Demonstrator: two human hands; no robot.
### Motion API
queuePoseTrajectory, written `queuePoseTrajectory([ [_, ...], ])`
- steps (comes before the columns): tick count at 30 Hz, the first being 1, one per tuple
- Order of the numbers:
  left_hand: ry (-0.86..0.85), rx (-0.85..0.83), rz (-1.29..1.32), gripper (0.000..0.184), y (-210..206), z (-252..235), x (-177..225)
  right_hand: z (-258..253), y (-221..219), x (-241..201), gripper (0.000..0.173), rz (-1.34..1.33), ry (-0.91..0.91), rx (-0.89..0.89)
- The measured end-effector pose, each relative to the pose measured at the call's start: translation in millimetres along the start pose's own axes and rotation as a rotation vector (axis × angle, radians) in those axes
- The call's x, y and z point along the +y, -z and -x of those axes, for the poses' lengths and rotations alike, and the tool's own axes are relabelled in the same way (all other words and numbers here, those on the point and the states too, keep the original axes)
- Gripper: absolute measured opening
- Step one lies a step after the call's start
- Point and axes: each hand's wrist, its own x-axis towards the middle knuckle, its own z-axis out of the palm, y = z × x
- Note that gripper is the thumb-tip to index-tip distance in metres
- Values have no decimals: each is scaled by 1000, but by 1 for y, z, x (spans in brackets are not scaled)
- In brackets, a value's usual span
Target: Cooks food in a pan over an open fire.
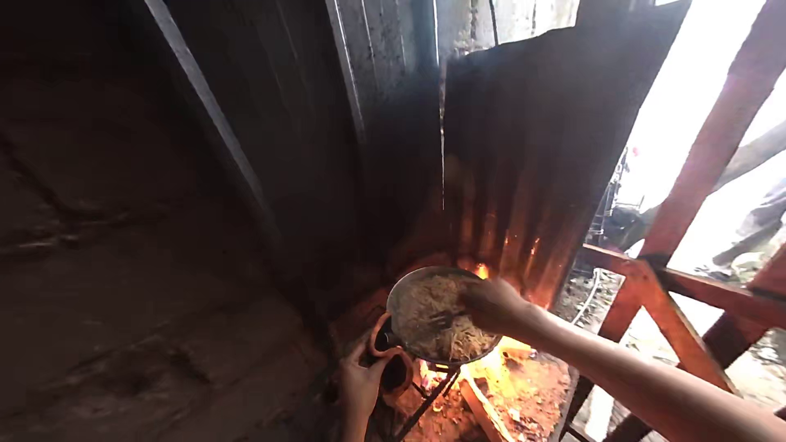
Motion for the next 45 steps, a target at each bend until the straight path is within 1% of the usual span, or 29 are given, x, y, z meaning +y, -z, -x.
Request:
queuePoseTrajectory([
  [2,-5,8,-14,40,-1,-1,-3,24,3,10,28,15,-64,-48],
  [4,29,30,-60,40,-2,0,-5,37,-18,12,27,23,-78,-113],
  [7,41,46,-107,41,-3,2,-5,25,-63,-3,30,12,-130,-192],
  [9,24,36,-110,40,-5,2,-5,5,-82,-11,34,31,-137,-178],
  [10,11,23,-105,40,-4,2,-5,-4,-86,-13,32,41,-132,-162],
  [11,0,15,-110,40,-3,1,-5,-10,-82,-14,30,33,-126,-151],
  [12,-3,5,-121,40,-1,-2,-5,-12,-68,-12,30,20,-126,-138],
  [15,-3,-19,-136,39,1,-5,-4,-2,-9,-5,33,75,-142,-140],
  [17,-3,-9,-119,38,0,-3,-3,6,21,-4,32,137,-159,-120],
  [20,21,-4,-117,38,-1,-3,-3,5,42,-6,27,204,-221,-43],
  [22,7,-4,-114,38,0,-3,-5,-6,37,1,25,224,-263,9],
  [23,4,-4,-124,38,0,-3,-6,-12,30,9,27,214,-278,41],
  [27,19,-9,-162,39,1,-4,-5,-40,-7,56,49,143,-294,202],
  [28,17,-4,-174,39,2,-4,-5,-46,-16,66,51,142,-296,229],
  [30,38,-2,-185,39,3,-4,-3,-53,-33,80,53,150,-294,241],
  [32,60,-8,-193,40,3,-4,-1,-54,-47,89,50,160,-294,218],
  [34,58,1,-201,40,3,-3,-1,-53,-57,90,45,122,-331,178],
  [36,66,9,-197,40,3,-3,0,-54,-63,85,36,2,-403,111],
  [38,56,21,-203,40,2,-3,0,-63,-72,82,38,-117,-439,48],
  [40,32,27,-211,40,0,-2,-3,-67,-75,75,43,-176,-457,49],
  [42,27,34,-221,40,0,-2,-3,-63,-61,66,44,-190,-440,82],
  [45,36,23,-211,40,1,-3,-5,-43,-21,40,35,-170,-415,121],
])
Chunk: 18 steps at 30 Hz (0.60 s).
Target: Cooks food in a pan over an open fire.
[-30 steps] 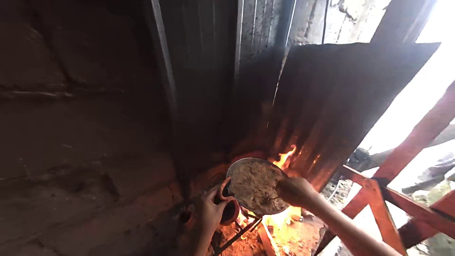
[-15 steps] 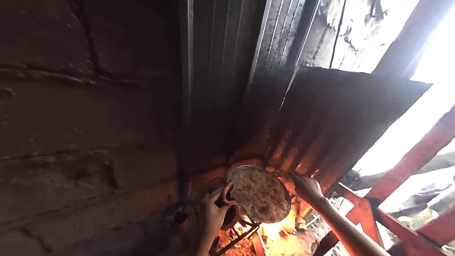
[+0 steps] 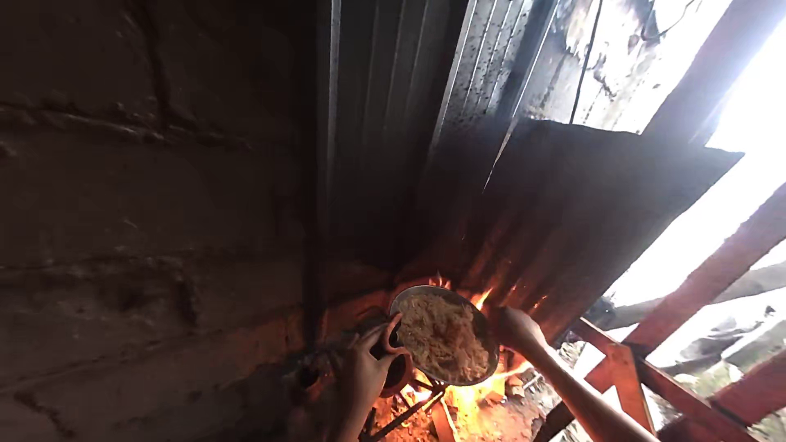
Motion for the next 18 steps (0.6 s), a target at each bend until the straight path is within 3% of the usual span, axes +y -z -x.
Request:
queuePoseTrajectory([
  [7,-34,10,5,40,0,2,1,25,37,-39,28,316,79,77],
  [12,-18,-25,-17,41,3,0,2,40,20,-35,27,445,-19,-91],
  [18,-41,4,-13,40,0,2,2,21,-15,-16,44,190,30,-197],
])
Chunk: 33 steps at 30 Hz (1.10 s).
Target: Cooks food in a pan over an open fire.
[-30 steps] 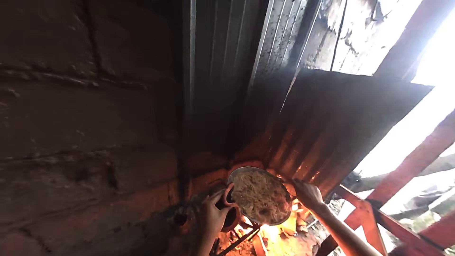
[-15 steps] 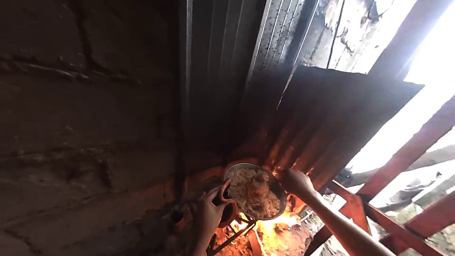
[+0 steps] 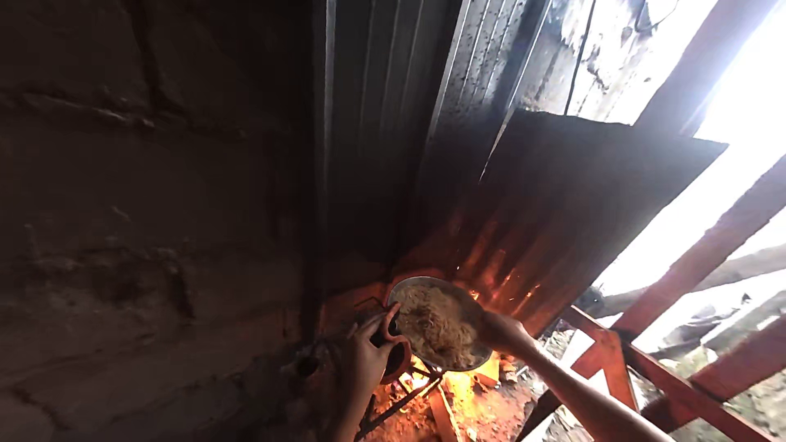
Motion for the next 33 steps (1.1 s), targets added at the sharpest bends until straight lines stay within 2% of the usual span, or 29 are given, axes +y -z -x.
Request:
queuePoseTrajectory([
  [5,59,-9,30,42,2,-3,-8,-5,34,7,41,-80,-27,101],
  [11,45,-33,101,44,1,1,-2,4,59,-19,33,-22,0,158],
  [15,41,-71,78,47,5,2,6,-4,47,-30,33,-63,103,189],
  [18,63,-69,30,49,3,3,11,-8,18,-33,31,-25,174,103],
  [21,69,-86,18,50,4,1,9,-10,-7,-24,32,60,157,27],
  [24,53,-83,-5,50,3,2,11,-9,0,-11,29,128,146,44],
  [29,36,-82,18,49,4,-1,10,22,48,-9,31,121,65,157],
  [31,15,-70,38,48,3,-1,8,32,47,-8,32,65,70,146],
  [33,6,-67,33,48,3,-2,10,34,22,-12,35,-12,95,79],
])
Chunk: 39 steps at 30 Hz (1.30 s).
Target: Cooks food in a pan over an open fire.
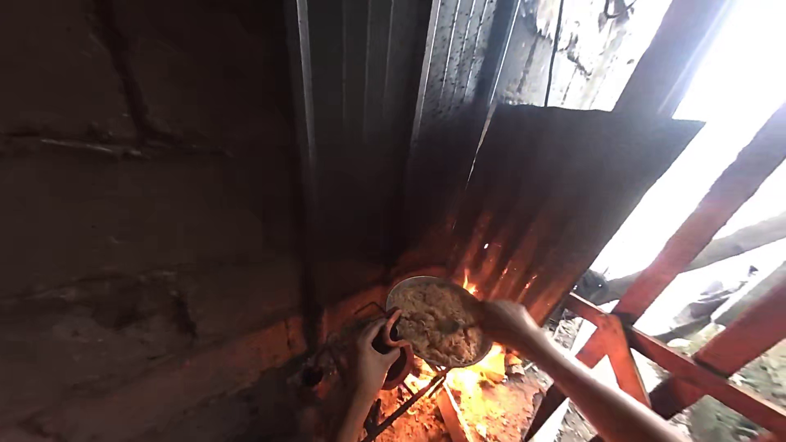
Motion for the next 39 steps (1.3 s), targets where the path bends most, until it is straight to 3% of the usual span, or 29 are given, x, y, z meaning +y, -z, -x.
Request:
queuePoseTrajectory([
  [3,24,-20,-14,48,2,2,4,-7,-48,-7,34,-15,67,-93],
  [6,87,-58,-54,49,6,-1,8,-7,-14,-2,35,-33,44,-40],
  [9,46,-31,-27,49,4,-1,6,-14,14,7,38,-24,-43,20],
  [14,73,-55,-23,49,5,-2,2,-26,-52,-28,42,-78,73,-43],
  [16,54,-71,-6,49,7,-4,-1,-17,-45,-43,39,-35,69,-57],
  [21,18,-85,53,49,6,-8,-7,-23,4,-14,32,35,-2,47],
  [27,-1,-71,46,48,6,-6,-7,-60,-24,34,41,-1,-53,36],
  [33,50,-109,-13,50,11,-6,-7,-51,21,25,39,70,-50,78],
  [39,113,-140,-54,51,15,-5,2,-65,-20,27,36,62,-38,-16],
])
